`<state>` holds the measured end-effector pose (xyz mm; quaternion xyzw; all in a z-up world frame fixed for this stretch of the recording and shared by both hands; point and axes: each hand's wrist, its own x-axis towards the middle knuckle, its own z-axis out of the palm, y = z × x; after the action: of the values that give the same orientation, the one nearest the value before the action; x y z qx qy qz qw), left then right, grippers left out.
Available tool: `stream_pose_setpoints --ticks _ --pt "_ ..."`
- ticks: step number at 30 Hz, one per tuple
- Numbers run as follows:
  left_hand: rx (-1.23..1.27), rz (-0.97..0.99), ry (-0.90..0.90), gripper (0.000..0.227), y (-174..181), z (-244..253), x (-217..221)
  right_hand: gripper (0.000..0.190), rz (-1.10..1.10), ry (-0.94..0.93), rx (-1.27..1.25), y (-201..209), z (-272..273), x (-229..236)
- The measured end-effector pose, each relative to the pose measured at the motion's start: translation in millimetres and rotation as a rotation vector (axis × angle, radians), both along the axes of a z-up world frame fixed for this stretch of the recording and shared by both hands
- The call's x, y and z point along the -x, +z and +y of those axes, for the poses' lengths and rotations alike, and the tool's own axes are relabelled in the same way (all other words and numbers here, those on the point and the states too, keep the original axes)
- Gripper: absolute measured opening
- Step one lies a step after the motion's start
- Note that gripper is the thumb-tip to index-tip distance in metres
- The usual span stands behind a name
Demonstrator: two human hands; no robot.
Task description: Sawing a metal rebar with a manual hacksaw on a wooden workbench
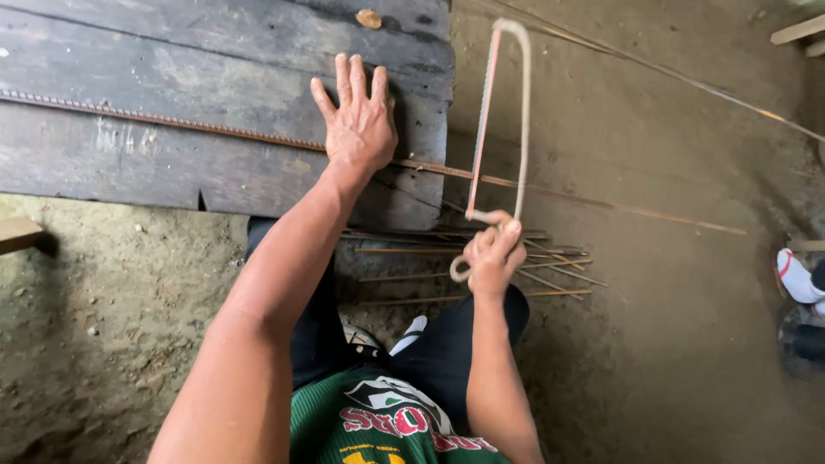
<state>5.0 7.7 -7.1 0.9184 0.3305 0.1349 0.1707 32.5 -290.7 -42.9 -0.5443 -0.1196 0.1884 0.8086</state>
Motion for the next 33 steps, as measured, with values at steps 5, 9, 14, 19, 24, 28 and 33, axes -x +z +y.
stream_pose_setpoints --ticks 5,9,14,19,24,28,33 --pt "0.070 0.033 0.014 0.052 4 -3 3 0.040 -0.001 -0.196 0.390 5 -105 101" --pt "-0.022 0.010 0.019 0.050 -7 -6 -2 0.047 -0.019 -0.246 0.460 17 -149 149" --pt "-0.118 -0.031 0.032 0.052 -14 -7 -1 0.032 -0.285 -0.322 0.770 28 -32 81" --pt "0.010 0.025 0.004 0.052 -3 -5 2 0.050 -0.131 -0.156 0.236 29 4 32" --pt "-0.022 0.005 0.039 0.050 -6 -4 0 0.051 0.188 -0.175 0.237 -27 -123 103" --pt "0.030 0.017 0.003 0.050 -1 -5 0 0.049 -0.023 -0.268 0.452 20 -139 159" --pt "-0.069 0.003 0.026 0.051 -10 -5 1 0.063 -0.104 -0.271 0.553 11 -45 93"
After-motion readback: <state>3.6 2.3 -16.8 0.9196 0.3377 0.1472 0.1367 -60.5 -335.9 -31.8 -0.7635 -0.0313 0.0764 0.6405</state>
